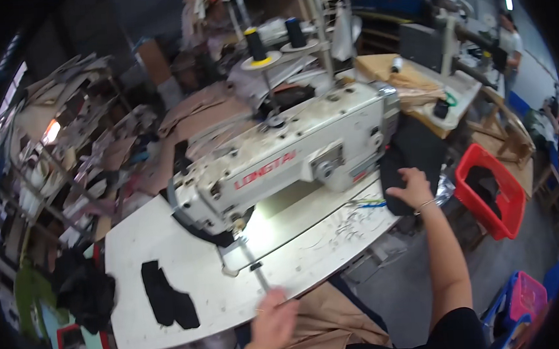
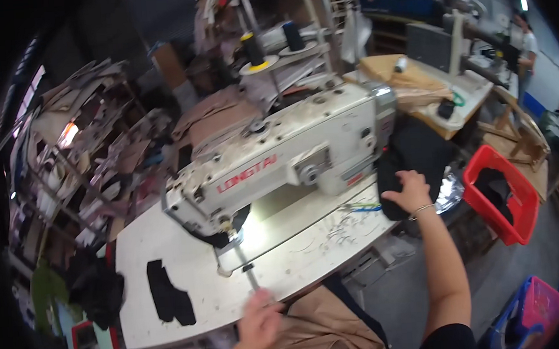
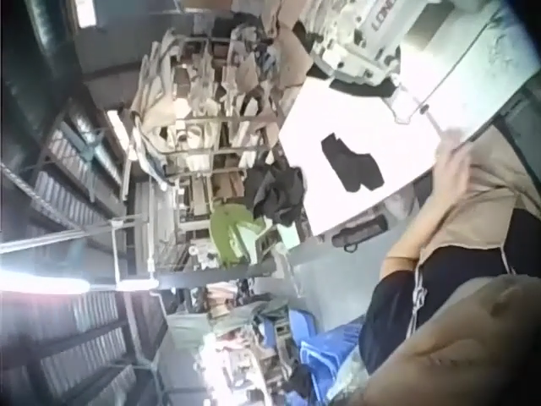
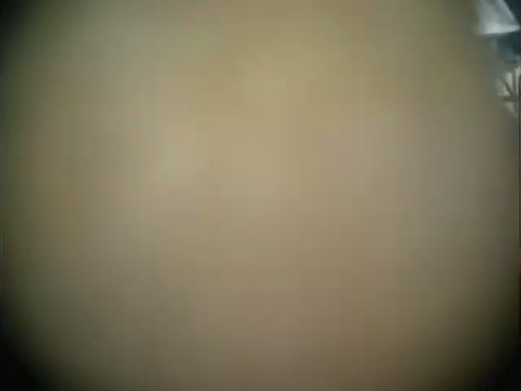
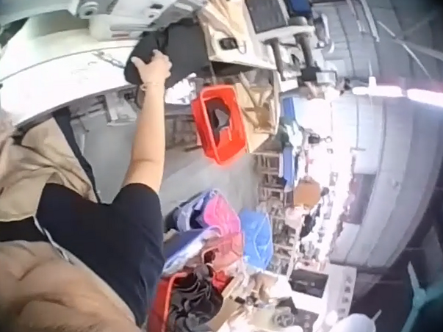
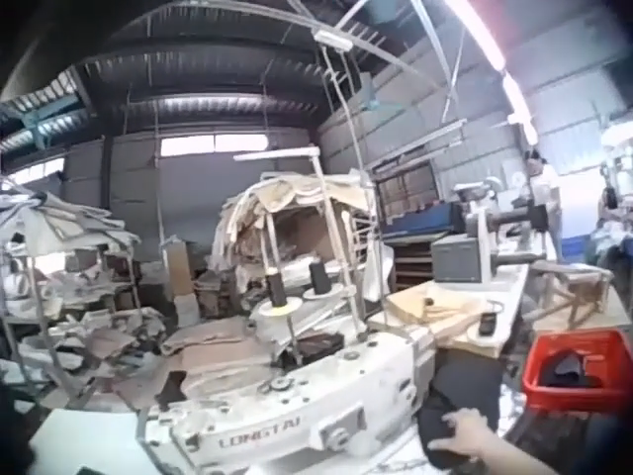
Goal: Stitching together black fabric components of a shoe using an industrial sewing machine.
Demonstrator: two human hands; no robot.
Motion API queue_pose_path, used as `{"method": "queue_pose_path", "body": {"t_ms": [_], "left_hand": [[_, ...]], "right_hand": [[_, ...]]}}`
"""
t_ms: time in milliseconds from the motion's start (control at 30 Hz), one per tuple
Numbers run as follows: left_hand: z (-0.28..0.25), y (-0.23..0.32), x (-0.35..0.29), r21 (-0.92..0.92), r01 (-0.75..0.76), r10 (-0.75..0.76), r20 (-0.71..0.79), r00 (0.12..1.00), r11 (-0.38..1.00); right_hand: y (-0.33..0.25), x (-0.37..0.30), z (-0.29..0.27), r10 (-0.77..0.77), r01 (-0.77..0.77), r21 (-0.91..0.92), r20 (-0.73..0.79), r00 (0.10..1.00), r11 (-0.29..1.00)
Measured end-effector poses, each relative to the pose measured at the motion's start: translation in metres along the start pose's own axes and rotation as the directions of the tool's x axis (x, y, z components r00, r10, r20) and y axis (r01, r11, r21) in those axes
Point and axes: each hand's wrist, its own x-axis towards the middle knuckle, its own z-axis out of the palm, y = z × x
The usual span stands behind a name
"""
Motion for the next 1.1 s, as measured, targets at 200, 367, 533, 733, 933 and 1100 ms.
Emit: {"method": "queue_pose_path", "body": {"t_ms": [200, 367, 533, 733, 933, 1100], "left_hand": [[0.061, -0.006, -0.067, -0.251, -0.085, 0.215, 0.554, 0.804, 0.964], [0.055, 0.001, -0.073, -0.176, 0.326, -0.082, 0.76, 0.645, 0.929], [0.054, 0.004, -0.073, -0.139, 0.327, -0.092, 0.793, 0.602, 0.935], [0.048, 0.012, -0.073, -0.212, 0.377, -0.09, 0.76, 0.643, 0.901], [0.045, -0.003, -0.057, -0.634, 0.618, 0.024, 0.707, 0.706, 0.465], [0.066, -0.007, -0.008, -0.817, 0.514, -0.098, 0.552, 0.828, -0.262]], "right_hand": [[0.03, 0.022, 0.012, -0.061, 0.047, 0.264, 0.045, 0.997, 0.963], [0.062, 0.058, -0.009, 0.126, -0.027, 0.717, -0.085, 0.988, 0.697], [0.079, 0.107, -0.038, 0.284, -0.049, 0.861, -0.113, 0.952, 0.507], [0.086, 0.15, -0.105, 0.235, 0.249, 0.949, -0.291, 0.928, 0.192], [-0.031, 0.02, -0.098, -0.546, 0.56, -0.218, -0.651, 0.527, 0.799], [-0.172, -0.179, -0.041, -0.815, 0.501, 0.767, 0.049, 0.578, 0.402]]}}
